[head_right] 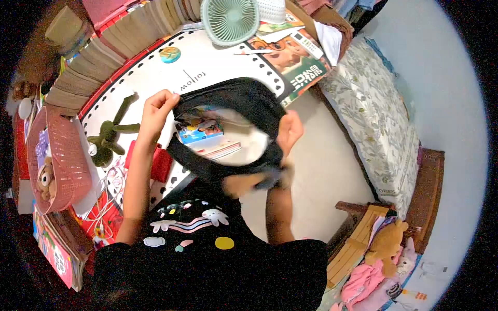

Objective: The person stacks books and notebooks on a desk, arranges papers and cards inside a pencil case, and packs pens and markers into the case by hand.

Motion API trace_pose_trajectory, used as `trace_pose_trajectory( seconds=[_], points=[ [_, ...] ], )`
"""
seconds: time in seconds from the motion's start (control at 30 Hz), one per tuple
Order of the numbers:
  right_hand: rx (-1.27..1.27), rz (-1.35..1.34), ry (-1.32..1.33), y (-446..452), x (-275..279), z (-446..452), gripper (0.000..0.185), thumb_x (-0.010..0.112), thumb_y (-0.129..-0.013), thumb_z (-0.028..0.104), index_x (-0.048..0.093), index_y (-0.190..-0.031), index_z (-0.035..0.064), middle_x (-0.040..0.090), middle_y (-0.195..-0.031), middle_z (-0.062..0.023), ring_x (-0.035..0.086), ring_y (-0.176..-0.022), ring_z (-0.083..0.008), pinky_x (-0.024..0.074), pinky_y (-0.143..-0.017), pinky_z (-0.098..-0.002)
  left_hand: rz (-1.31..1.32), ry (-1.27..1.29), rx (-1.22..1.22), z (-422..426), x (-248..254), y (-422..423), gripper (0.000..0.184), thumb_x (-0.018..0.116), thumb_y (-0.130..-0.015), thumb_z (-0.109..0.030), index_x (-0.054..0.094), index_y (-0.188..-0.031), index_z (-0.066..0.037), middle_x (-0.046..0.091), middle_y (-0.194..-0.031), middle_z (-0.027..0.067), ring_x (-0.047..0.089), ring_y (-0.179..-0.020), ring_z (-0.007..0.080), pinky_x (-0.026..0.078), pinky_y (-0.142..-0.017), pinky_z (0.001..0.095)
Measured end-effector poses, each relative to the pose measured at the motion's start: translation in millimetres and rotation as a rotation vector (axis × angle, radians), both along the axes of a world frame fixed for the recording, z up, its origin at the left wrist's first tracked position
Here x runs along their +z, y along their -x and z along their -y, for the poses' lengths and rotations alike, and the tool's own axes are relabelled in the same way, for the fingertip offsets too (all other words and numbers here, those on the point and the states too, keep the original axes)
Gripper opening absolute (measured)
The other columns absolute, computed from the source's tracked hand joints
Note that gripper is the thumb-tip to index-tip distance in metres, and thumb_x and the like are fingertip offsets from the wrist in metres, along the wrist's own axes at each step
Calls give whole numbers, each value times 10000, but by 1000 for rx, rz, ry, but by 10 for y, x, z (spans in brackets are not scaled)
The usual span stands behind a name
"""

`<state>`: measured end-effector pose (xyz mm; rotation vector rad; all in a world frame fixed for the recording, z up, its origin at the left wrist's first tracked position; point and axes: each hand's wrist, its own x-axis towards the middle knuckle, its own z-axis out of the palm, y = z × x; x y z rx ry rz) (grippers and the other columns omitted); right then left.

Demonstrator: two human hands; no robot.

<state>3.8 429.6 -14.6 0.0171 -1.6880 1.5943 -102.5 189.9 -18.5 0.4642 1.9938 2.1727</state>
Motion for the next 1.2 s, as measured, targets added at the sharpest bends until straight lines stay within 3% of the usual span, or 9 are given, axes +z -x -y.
trace_pose_trajectory(
  seconds=[0.07, 0.3, 0.47, 0.67, 0.73, 0.8, 0.9, 1.0, 1.2],
  points=[
    [-137, 81, 260, 119, -323, -212, 314, 561, -806, 279, 534, -788, -33, 540, -641, -63, 507, -592, -129, 408, -568, -245, 39, 110, 93, 76, -295, 62, 239, 581, -790, -178, 519, -622, -20, 466, -584, -39, 392, -575, 37, 329, -544, 193],
    [-47, 304, 58, 349, -1247, -710, 198, 552, -754, 169, 528, -829, -12, 536, -709, -105, 515, -655, -203, 415, -613, -282, -125, 313, 151, 122, -300, 156, 258, 556, -815, -221, 519, -631, -43, 434, -556, -47, 358, -534, 35, 299, -489, 194],
    [22, 367, -109, 698, -1383, -965, 168, 546, -717, 91, 523, -859, 3, 533, -757, -135, 520, -700, -255, 420, -646, -309, 300, 70, -6, 236, -430, 145, 184, 547, -828, -217, 559, -709, -76, 481, -609, -57, 408, -534, 30, 328, -486, 172],
    [266, 190, -989, 807, -860, -1368, 184, 582, -708, 42, 577, -888, 9, 553, -812, -113, 554, -761, -237, 437, -662, -287, 352, 73, 56, 174, -690, 158, 182, 564, -815, -158, 563, -684, -31, 507, -607, -33, 422, -547, 41, 357, -481, 187],
    [111, 494, -617, 714, -667, -1518, 275, 643, -713, 38, 592, -983, 23, 593, -835, -56, 557, -704, -95, 450, -599, -209, 360, 109, 70, 170, -609, 112, 184, 561, -817, -158, 563, -685, -30, 504, -600, -36, 425, -540, 42, 361, -478, 192],
    [55, 384, -266, 666, -197, -1520, 260, 579, -786, 42, 555, -1043, 5, 583, -899, -59, 556, -805, -125, 442, -727, -236, 316, 222, 30, 183, -668, 129, 177, 559, -811, -147, 570, -686, -22, 507, -565, -27, 446, -509, 49, 376, -467, 201],
    [233, 355, -670, 593, 572, -759, 276, 617, -694, 8, 588, -969, 21, 586, -934, -52, 554, -849, -150, 431, -748, -258, 183, 454, 15, 174, -789, 239, 147, 552, -788, -106, 577, -687, -2, 527, -546, 14, 467, -485, 73, 390, -464, 224],
    [400, 225, -1172, 507, 501, -62, 340, 693, -640, 213, 590, -920, 49, 582, -959, -87, 542, -896, -246, 415, -769, -329, 64, 659, 61, 171, -780, 310, 127, 551, -741, -98, 587, -702, 17, 566, -575, 97, 523, -490, 152, 417, -493, 275],
    [167, 282, -962, 266, 205, 93, 268, 668, -671, 166, 557, -877, 36, 597, -925, -80, 541, -881, -254, 384, -814, -348, -117, 898, 24, 133, -632, 416, 137, 578, -702, -113, 630, -756, 2, 600, -652, 162, 593, -578, 252, 452, -556, 312]
  ],
)
